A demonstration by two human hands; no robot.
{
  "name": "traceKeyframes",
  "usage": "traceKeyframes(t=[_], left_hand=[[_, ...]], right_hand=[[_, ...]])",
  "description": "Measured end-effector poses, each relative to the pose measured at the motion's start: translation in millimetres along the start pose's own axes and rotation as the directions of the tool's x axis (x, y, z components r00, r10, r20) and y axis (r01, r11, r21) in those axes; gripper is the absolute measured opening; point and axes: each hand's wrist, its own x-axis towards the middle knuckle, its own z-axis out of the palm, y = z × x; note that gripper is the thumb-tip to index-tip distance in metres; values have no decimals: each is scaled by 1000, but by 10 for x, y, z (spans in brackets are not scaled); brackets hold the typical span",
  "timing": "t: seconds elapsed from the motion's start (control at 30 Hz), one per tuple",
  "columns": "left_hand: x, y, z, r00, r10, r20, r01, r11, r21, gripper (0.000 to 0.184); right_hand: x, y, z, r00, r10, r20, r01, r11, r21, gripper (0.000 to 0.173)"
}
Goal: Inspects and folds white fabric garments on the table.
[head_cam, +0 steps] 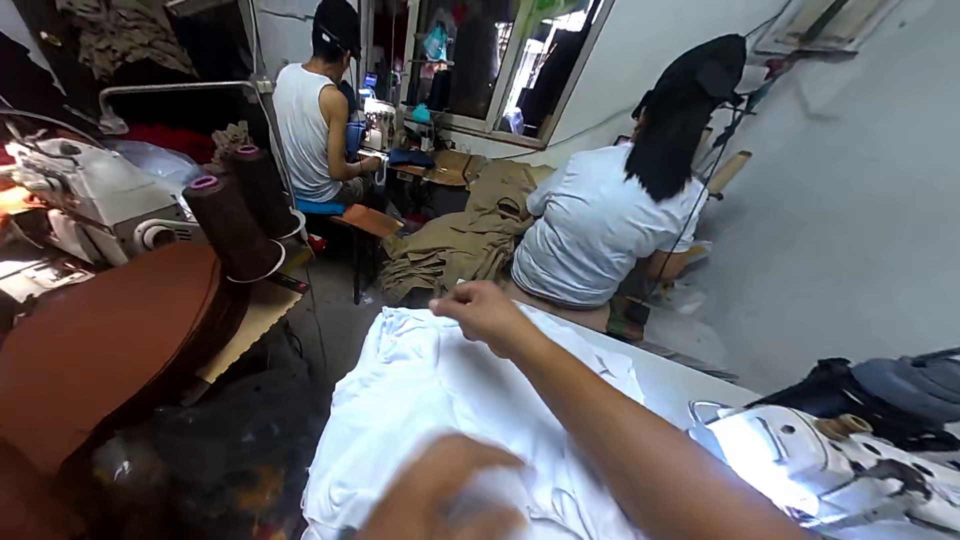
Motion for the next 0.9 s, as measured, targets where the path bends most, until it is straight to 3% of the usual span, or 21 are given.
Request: traceKeyframes(t=[0.03,0.07,0.13,0.2,0.3,0.4,0.57,0.67,0.8,0.9], left_hand=[[-25,-167,-244,974,-138,-181,188,936,298,35],[-56,-352,-435,913,-261,-314,389,789,475,40],[-148,-653,-693,767,-482,-424,641,582,500,46],[-216,-771,-777,701,-555,-448,713,565,415,39],[-262,-765,-799,670,-561,-486,735,593,329,28],[-289,-721,-853,648,-582,-491,745,618,250,21],[-336,-677,-731,733,-357,-579,621,697,357,23],[-316,-623,-660,782,-246,-573,548,709,443,25],[-301,-541,-604,821,-221,-526,503,714,487,24],[-304,-424,-582,789,-304,-534,547,745,383,32]], right_hand=[[109,-12,59,998,-62,32,66,986,-155,22],[209,-9,128,991,-114,76,131,956,-264,22],[387,34,272,975,-154,158,204,905,-375,25],[542,105,390,968,-134,214,213,886,-411,27],[647,156,462,962,-99,254,212,857,-470,24],[556,77,368,966,-159,206,237,862,-449,22],[354,72,41,984,-175,37,179,964,-194,23],[176,67,-177,961,-267,70,273,957,-100,17],[-62,78,-407,908,-414,61,418,898,-136,12],[-228,94,-562,888,-455,66,459,870,-179,12]])
